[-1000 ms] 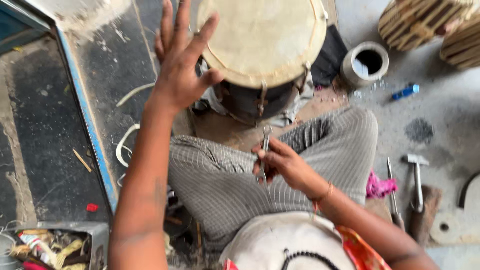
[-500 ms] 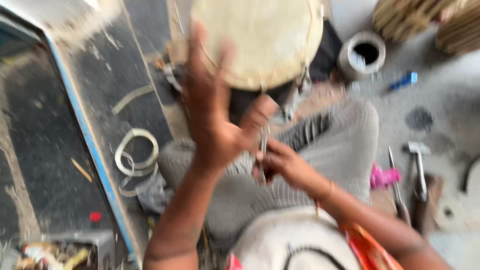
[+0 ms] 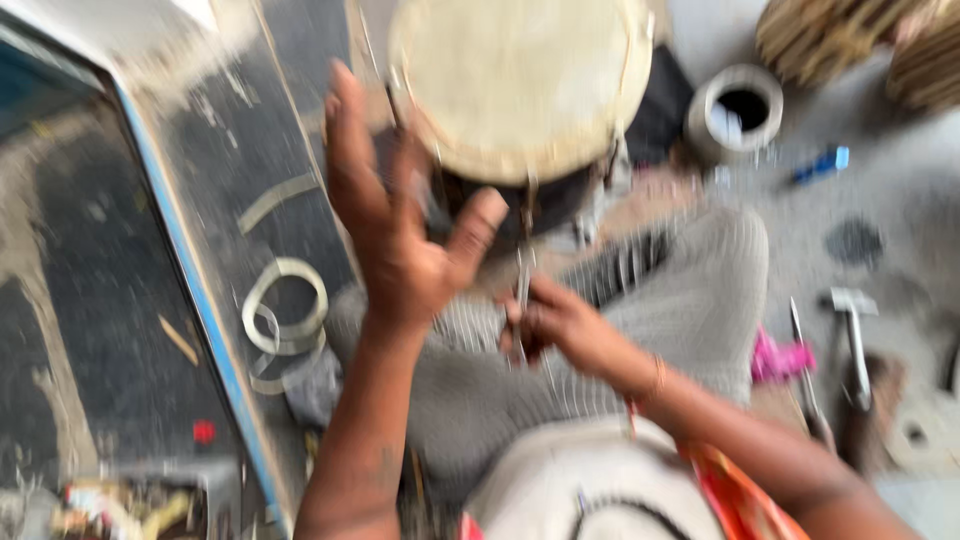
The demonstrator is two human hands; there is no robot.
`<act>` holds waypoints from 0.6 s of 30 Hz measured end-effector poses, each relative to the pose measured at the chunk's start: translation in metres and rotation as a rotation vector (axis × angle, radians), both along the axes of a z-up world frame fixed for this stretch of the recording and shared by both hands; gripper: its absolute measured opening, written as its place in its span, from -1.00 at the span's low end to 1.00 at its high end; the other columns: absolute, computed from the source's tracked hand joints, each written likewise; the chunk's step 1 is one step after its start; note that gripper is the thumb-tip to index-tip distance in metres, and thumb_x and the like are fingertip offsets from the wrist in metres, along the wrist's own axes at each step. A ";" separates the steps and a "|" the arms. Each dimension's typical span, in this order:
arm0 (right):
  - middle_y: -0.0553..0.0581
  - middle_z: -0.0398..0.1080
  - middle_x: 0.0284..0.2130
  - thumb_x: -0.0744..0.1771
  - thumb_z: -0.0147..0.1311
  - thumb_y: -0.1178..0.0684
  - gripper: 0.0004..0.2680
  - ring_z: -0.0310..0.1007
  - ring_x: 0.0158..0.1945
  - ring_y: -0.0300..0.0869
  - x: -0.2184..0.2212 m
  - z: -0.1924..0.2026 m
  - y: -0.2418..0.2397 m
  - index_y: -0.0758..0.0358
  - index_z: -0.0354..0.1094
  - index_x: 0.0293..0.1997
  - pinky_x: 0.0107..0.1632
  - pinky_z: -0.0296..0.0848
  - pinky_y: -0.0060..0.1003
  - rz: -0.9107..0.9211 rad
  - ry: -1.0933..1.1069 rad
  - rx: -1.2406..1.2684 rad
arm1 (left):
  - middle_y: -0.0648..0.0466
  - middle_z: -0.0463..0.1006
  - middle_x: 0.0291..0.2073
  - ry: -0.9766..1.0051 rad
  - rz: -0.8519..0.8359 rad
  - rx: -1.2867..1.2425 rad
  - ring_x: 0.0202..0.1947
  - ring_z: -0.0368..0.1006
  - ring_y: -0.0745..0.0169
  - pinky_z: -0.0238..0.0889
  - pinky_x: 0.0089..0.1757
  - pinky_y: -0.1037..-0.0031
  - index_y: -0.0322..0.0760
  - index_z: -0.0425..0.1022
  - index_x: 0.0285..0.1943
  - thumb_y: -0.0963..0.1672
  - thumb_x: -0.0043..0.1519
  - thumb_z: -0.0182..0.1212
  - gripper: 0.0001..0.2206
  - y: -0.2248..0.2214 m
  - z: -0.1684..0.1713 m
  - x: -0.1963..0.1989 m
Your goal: The person uses a wrench to tighten or loosen bolts on a drum, occasionally tapping the drum head by hand.
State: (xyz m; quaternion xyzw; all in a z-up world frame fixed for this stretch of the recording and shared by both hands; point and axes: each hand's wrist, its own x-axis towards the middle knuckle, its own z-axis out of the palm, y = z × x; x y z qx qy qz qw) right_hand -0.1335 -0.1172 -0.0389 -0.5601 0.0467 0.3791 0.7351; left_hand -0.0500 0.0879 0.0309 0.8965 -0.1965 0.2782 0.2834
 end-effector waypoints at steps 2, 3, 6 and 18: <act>0.12 0.53 -0.34 0.42 -0.06 0.01 -0.83 0.54 -0.40 -0.20 0.010 -0.007 -0.001 0.19 0.25 0.09 -0.38 0.45 -0.39 -0.029 0.007 0.081 | -0.08 -0.30 0.58 0.114 -0.022 0.032 0.59 -0.26 -0.09 -0.34 0.46 -0.03 0.23 0.19 0.52 0.23 0.25 0.33 -0.31 -0.001 -0.004 -0.002; 0.12 0.53 -0.34 0.42 -0.07 0.01 -0.83 0.53 -0.40 -0.21 0.006 -0.004 0.003 0.19 0.25 0.10 -0.38 0.46 -0.38 -0.041 0.026 0.091 | -0.15 -0.29 0.56 0.169 -0.042 0.105 0.59 -0.25 -0.16 -0.34 0.44 -0.11 0.26 0.24 0.46 0.25 0.21 0.31 -0.34 -0.001 -0.002 0.006; 0.13 0.52 -0.35 0.42 -0.08 0.00 -0.82 0.52 -0.41 -0.21 0.010 0.004 0.010 0.19 0.25 0.10 -0.39 0.48 -0.35 -0.066 0.023 0.081 | 0.06 -0.29 0.67 -0.196 0.025 0.282 0.55 -0.31 -0.16 -0.55 0.38 -0.15 0.19 0.15 0.56 0.37 0.11 0.16 -0.14 -0.016 -0.002 0.019; 0.18 0.48 -0.13 0.44 -0.16 0.04 -0.77 0.57 -0.15 -0.09 0.039 -0.035 0.066 0.34 0.22 0.18 -0.12 0.64 -0.10 -0.478 0.048 0.318 | 0.12 0.26 0.49 -0.007 -0.065 0.248 0.52 0.04 0.02 -0.41 0.41 -0.11 0.06 0.35 0.51 0.27 0.32 0.19 -0.35 -0.037 -0.030 0.029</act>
